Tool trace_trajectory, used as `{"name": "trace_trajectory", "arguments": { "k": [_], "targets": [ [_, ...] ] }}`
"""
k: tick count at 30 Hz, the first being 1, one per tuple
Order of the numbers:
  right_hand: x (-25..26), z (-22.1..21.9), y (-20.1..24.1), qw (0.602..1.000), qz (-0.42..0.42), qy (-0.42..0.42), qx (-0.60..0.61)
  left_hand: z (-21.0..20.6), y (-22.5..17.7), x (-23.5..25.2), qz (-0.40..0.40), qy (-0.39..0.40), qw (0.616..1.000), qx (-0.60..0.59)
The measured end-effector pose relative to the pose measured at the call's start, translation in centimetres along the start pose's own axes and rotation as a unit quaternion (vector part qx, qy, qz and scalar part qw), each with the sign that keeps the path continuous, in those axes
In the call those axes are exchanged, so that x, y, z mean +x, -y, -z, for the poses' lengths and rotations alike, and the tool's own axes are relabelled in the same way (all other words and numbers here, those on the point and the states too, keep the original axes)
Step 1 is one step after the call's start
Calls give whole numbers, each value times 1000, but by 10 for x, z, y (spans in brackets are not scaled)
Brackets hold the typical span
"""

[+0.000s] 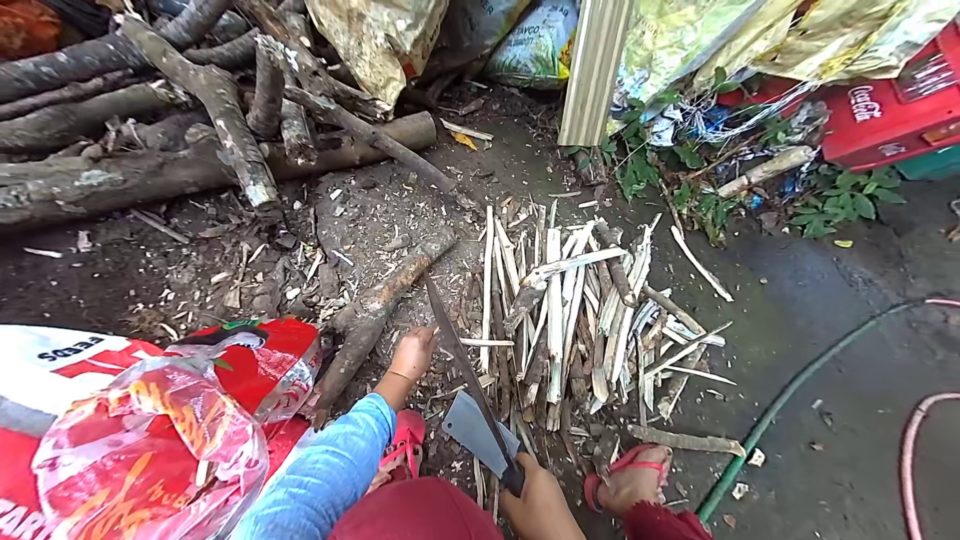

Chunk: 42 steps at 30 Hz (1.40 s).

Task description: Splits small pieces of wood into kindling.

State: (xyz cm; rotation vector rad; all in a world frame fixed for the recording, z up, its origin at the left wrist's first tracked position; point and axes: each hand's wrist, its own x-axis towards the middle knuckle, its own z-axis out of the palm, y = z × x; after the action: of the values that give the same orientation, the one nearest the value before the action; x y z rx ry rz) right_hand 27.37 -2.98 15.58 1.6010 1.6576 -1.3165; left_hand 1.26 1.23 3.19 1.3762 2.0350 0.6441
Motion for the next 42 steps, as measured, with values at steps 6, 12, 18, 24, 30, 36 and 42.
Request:
{"name": "trace_trajectory", "arguments": {
  "k": [6, 12, 18, 24, 30, 36, 42],
  "targets": [
    [7, -3, 1, 1000, -2, -5, 0, 3, 3, 10, 19, 63, 998, 12],
    [13, -9, -2, 1000, -14, 2, -14, -4, 9, 4, 1, 21, 1000, 5],
    [7, -3, 1, 999, 16, -33, 6, 20, 4, 9, 66, 48, 996, -41],
    [27, -19, 7, 1000, -9, -24, 2, 34, 35, -45, 107, -68, 989, -75],
    [24, -22, 20, 996, 20, -71, 47, 43, 49, -109, 134, -66, 988, -50],
    [41, -33, 7, 1000, -15, -4, -15, 40, 54, -125, 145, -95, 983, -62],
    [42, -29, 5, 1000, -7, -3, -23, 42, 45, -115, 155, -65, 985, -50]
  ]
}}
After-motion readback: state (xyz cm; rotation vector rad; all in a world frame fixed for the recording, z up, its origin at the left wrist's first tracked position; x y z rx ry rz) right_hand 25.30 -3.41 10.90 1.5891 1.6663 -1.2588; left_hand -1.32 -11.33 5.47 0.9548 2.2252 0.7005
